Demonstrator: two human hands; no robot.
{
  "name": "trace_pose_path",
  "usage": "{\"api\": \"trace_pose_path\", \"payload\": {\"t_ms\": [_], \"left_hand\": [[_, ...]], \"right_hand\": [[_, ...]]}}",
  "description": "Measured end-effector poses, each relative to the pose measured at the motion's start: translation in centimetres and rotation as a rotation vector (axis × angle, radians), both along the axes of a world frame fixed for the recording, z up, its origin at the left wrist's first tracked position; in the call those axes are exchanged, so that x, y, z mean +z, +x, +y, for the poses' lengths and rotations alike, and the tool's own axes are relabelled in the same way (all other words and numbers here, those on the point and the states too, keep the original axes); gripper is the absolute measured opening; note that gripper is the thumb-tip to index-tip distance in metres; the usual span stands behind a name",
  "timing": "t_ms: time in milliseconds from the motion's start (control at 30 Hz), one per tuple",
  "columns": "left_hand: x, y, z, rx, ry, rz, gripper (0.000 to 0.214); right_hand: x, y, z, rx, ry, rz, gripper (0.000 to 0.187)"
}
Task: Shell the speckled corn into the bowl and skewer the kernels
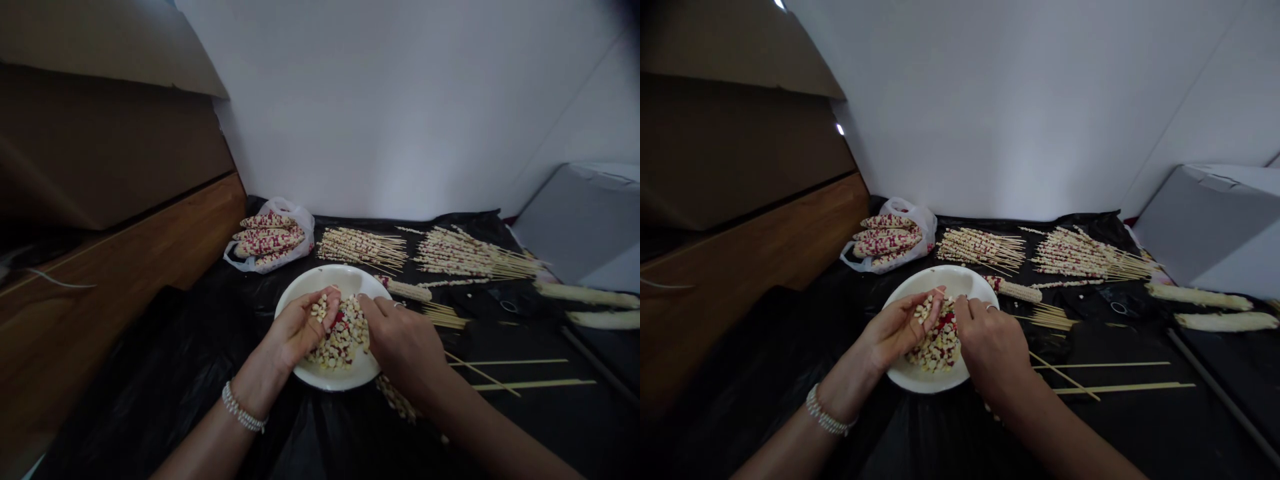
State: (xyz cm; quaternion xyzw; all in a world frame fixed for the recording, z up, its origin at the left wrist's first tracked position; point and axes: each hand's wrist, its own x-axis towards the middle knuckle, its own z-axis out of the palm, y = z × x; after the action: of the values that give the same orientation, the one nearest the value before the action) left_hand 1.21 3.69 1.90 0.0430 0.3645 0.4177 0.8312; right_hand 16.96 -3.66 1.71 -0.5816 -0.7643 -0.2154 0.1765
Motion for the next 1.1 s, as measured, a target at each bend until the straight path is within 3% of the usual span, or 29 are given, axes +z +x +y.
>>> {"api": "trace_pose_path", "payload": {"t_ms": [333,500,1100], "left_hand": [[0.07,0.21,-0.41,0.041,0.077,0.065,0.015],[-0.14,0.1,-0.46,0.096,0.119,0.115,0.024],[-0.31,0.06,-0.14,0.114,0.103,0.01,0.02]], "right_hand": [[-0.06,-0.06,0.04,0.001,0.017,0.012,0.035],[-0.06,-0.09,0.04,-0.008,0.022,0.001,0.035],[-0.41,0.11,0.19,0.015,0.039,0.011,0.04]]}}
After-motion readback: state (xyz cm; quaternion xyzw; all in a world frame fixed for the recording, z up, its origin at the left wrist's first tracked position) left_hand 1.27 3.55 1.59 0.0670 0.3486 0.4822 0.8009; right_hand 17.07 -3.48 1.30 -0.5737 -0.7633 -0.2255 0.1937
